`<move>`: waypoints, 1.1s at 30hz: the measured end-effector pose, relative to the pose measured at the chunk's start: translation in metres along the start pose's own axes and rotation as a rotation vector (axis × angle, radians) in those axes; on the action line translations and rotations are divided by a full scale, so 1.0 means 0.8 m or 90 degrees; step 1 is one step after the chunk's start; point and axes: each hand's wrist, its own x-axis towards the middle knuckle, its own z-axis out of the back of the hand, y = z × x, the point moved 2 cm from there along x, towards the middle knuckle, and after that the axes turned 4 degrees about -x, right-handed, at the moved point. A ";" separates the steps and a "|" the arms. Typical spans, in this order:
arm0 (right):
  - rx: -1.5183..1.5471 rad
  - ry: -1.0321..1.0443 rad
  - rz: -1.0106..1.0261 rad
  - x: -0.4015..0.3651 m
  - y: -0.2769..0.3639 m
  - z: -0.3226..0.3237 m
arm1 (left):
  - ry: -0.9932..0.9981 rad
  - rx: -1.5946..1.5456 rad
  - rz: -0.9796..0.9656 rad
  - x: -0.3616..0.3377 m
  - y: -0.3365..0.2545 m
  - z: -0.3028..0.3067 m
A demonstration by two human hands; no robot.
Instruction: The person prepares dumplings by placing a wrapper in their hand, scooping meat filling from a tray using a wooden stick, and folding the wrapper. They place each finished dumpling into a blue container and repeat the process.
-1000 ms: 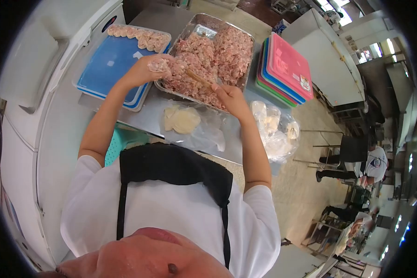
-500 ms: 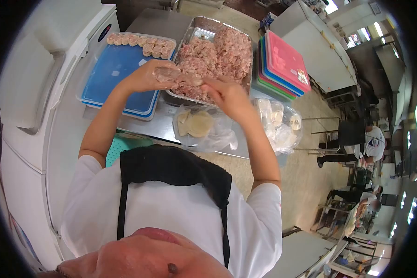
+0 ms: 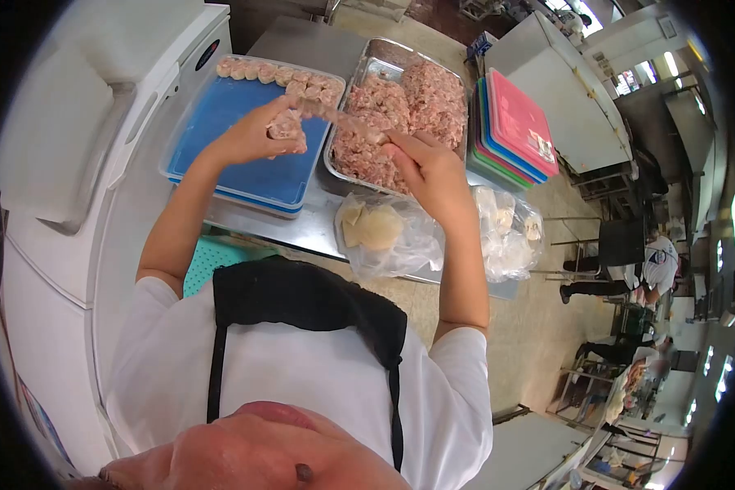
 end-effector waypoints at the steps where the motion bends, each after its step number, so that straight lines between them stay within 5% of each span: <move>1: 0.038 0.006 -0.020 0.001 0.007 0.001 | -0.057 0.019 -0.088 -0.005 -0.004 0.000; 2: 0.049 0.017 -0.010 0.002 0.012 -0.009 | -0.113 0.037 -0.176 -0.008 -0.008 0.001; 5: 0.095 0.067 -0.008 0.002 0.019 -0.063 | 0.064 -0.074 -0.105 -0.002 -0.014 0.012; 7: 0.141 0.117 -0.050 -0.003 0.014 -0.098 | 0.043 0.043 -0.111 0.002 0.006 0.019; 11: 0.136 0.007 -0.112 -0.040 -0.022 -0.101 | 0.086 0.086 0.010 0.003 0.025 0.054; 16: 0.314 -0.034 -0.402 -0.134 -0.074 -0.101 | 0.001 0.184 0.034 0.021 0.097 0.094; 22: 0.413 -0.101 -0.547 -0.216 -0.078 -0.084 | -0.094 0.292 0.013 0.055 0.134 0.093; 24: 0.418 -0.118 -0.561 -0.230 -0.081 -0.082 | -0.176 0.309 -0.037 0.070 0.152 0.086; 30: 0.397 -0.123 -0.560 -0.245 -0.089 -0.078 | -0.146 0.320 0.054 0.105 0.167 0.068; 33: 0.384 -0.094 -0.559 -0.245 -0.097 -0.074 | -0.176 0.447 -0.021 0.116 0.173 0.055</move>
